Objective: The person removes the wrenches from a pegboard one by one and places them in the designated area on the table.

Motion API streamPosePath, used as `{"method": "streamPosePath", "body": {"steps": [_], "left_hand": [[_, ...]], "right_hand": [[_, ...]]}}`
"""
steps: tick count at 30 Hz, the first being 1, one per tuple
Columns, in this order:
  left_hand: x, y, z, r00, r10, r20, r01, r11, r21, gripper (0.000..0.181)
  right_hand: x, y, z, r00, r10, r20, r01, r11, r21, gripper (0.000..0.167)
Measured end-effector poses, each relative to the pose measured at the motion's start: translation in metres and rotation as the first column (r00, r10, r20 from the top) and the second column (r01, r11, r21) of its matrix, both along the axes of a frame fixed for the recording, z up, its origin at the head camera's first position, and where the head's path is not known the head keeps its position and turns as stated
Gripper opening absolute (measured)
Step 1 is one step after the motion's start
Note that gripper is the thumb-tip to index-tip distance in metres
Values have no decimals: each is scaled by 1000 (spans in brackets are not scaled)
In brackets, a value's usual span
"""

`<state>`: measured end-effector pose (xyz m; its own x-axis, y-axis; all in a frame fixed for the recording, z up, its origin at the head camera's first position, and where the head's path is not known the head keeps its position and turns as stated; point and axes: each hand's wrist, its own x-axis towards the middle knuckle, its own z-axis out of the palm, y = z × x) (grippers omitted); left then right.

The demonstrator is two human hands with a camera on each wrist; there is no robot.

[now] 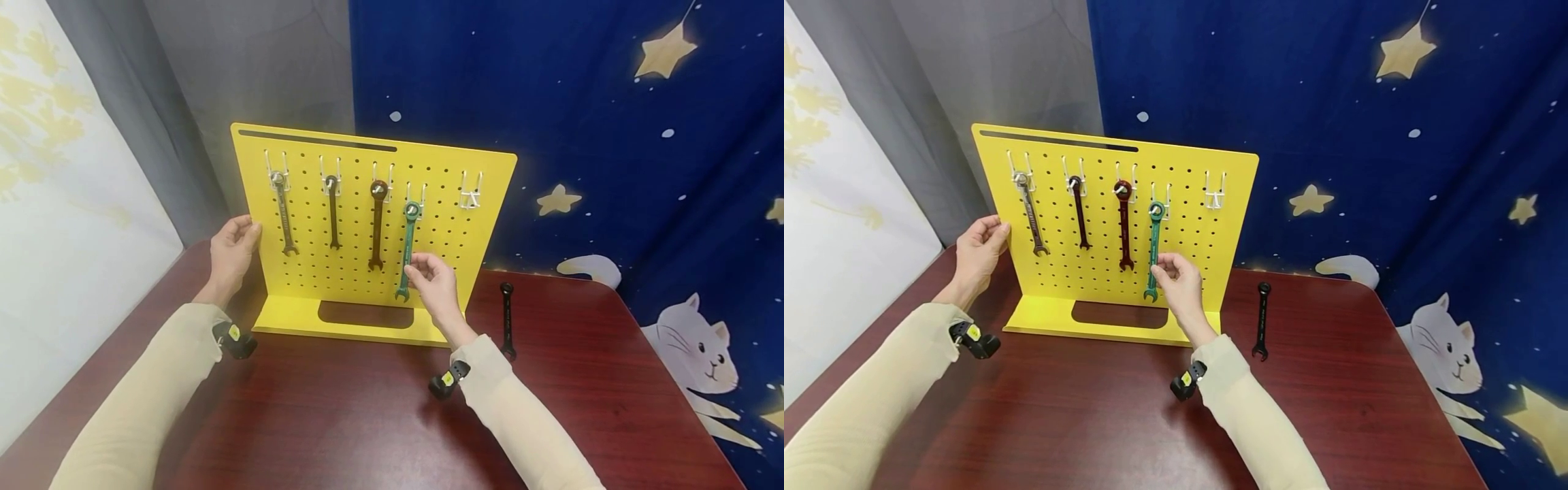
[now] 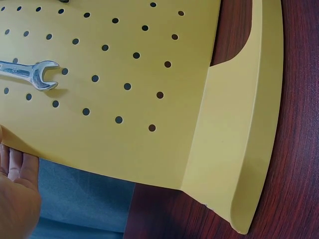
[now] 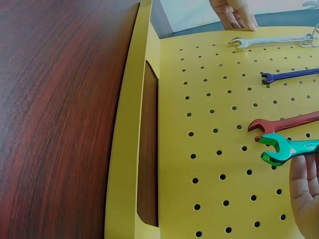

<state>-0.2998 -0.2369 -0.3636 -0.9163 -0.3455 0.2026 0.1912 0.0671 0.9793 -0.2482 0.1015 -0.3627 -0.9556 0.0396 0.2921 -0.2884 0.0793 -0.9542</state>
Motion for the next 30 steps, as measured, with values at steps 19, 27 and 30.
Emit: {"method": "streamPosePath", "body": {"steps": [19, 27, 30], "left_hand": [[0, 0, -1, 1000, -3, -26, 2, 1000, -15, 11], [3, 0, -1, 1000, 2, -14, -3, 999, -51, 17], [3, 0, -1, 1000, -2, -25, 1, 999, -39, 16]], "right_hand": [[17, 4, 6, 997, 63, 42, -62, 998, -25, 17], [25, 5, 10, 990, 115, 75, -112, 992, -53, 18], [27, 5, 11, 989, 132, 73, -128, 990, -56, 19]]}}
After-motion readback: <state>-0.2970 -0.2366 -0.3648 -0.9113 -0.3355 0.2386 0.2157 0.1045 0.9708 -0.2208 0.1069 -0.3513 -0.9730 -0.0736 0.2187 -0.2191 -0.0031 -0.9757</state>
